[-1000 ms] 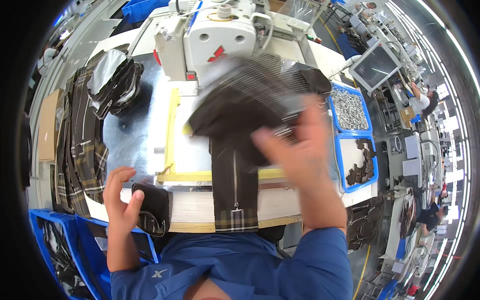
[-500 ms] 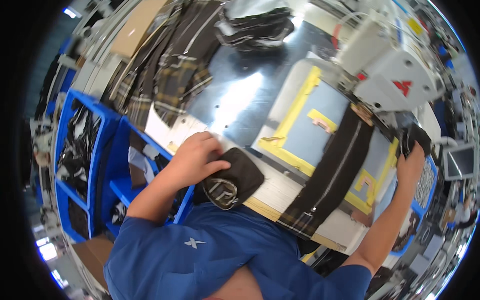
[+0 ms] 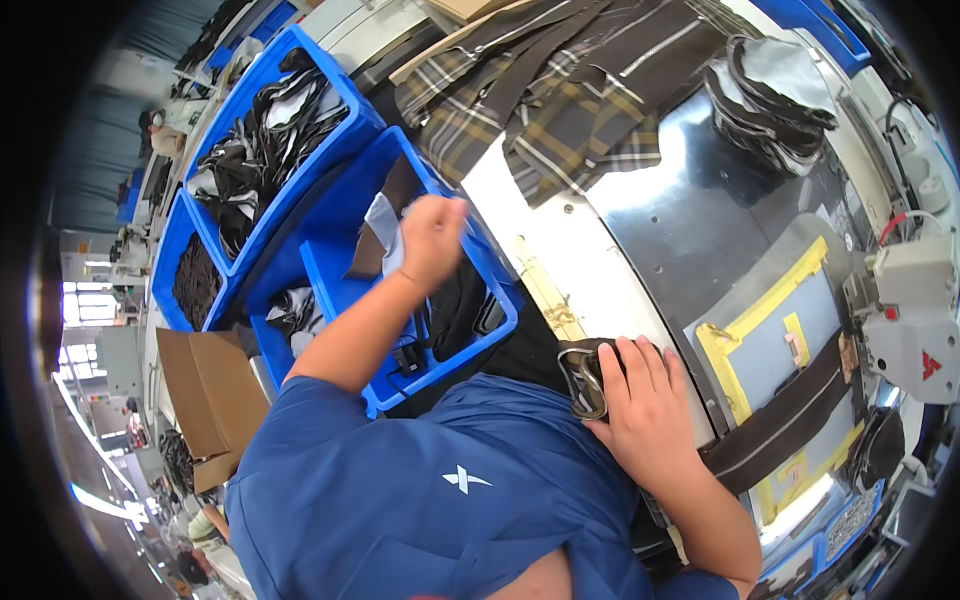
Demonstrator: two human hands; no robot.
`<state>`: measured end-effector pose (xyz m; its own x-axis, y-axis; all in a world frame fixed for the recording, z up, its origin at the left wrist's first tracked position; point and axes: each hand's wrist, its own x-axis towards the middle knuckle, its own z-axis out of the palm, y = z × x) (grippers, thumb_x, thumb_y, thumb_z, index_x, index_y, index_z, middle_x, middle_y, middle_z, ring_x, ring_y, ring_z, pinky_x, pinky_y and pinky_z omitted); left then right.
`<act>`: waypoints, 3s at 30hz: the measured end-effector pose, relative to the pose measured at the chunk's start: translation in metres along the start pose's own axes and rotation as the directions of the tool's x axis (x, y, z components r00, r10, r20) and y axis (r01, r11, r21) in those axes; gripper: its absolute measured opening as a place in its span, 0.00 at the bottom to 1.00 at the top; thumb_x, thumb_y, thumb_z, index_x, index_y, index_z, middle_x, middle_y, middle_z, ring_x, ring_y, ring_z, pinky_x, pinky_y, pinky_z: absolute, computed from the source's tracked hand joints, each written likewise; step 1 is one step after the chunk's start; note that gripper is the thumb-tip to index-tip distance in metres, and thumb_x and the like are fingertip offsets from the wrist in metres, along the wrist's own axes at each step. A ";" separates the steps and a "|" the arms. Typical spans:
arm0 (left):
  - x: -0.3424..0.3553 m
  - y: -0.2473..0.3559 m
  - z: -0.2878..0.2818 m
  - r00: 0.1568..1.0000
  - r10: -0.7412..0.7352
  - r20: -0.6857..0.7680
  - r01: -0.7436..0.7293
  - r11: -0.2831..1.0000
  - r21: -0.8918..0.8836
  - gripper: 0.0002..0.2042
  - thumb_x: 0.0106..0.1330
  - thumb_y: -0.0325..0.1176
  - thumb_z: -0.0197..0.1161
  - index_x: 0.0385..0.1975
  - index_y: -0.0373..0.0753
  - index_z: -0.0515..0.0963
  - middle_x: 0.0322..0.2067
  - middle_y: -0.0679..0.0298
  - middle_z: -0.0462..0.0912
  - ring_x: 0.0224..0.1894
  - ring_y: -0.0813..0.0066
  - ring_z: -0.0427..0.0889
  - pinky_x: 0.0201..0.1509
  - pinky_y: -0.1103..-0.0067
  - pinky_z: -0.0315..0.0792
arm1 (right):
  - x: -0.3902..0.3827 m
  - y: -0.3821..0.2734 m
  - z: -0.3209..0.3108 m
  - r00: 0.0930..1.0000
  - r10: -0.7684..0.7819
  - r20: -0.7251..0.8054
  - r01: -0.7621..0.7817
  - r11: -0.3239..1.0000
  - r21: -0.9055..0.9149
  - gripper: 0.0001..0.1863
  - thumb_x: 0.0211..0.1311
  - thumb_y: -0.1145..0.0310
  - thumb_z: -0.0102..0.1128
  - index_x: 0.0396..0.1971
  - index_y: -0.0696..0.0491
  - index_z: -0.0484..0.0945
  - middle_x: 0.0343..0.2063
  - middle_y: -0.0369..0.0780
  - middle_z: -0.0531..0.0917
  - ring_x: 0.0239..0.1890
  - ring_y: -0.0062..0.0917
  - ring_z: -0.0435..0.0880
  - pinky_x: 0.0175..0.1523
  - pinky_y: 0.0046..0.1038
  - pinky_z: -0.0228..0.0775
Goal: Operating a sewing machine to attach components and finish leather pouches.
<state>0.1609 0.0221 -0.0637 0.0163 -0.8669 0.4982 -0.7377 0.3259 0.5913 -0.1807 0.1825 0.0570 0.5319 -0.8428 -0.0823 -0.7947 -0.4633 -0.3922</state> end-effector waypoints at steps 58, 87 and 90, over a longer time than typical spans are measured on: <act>-0.402 -0.416 -0.349 0.217 -0.918 0.331 -0.203 0.289 0.935 0.16 0.71 0.43 0.60 0.41 0.39 0.90 0.41 0.52 0.92 0.45 0.50 0.91 0.52 0.55 0.83 | -0.009 0.055 -0.020 0.695 0.719 -0.024 -0.150 0.177 0.973 0.33 0.70 0.75 0.69 0.71 0.61 0.66 0.61 0.46 0.82 0.61 0.34 0.84 0.66 0.38 0.77; -0.002 0.341 0.095 -0.052 0.997 -0.064 -0.670 -0.083 -0.738 0.18 0.56 0.31 0.64 0.48 0.36 0.84 0.50 0.56 0.85 0.38 0.70 0.82 0.42 0.74 0.73 | -0.138 0.040 -0.013 0.340 0.926 -0.163 0.350 0.037 0.936 0.27 0.72 0.66 0.69 0.66 0.60 0.74 0.57 0.44 0.84 0.60 0.28 0.83 0.68 0.34 0.73; -0.003 0.356 0.105 -0.048 0.990 -0.131 -0.641 -0.131 -0.757 0.20 0.56 0.29 0.70 0.51 0.39 0.85 0.53 0.57 0.86 0.44 0.65 0.84 0.47 0.70 0.76 | -0.183 0.049 -0.033 0.010 0.981 -0.195 -0.139 0.195 0.971 0.32 0.68 0.69 0.73 0.68 0.60 0.71 0.58 0.45 0.83 0.60 0.29 0.82 0.67 0.36 0.74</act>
<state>-0.1729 0.1010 0.0783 -0.6429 0.4138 0.6445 0.5970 0.7979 0.0831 -0.3269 0.3050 0.0835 -0.8314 -0.5159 -0.2067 0.0555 0.2930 -0.9545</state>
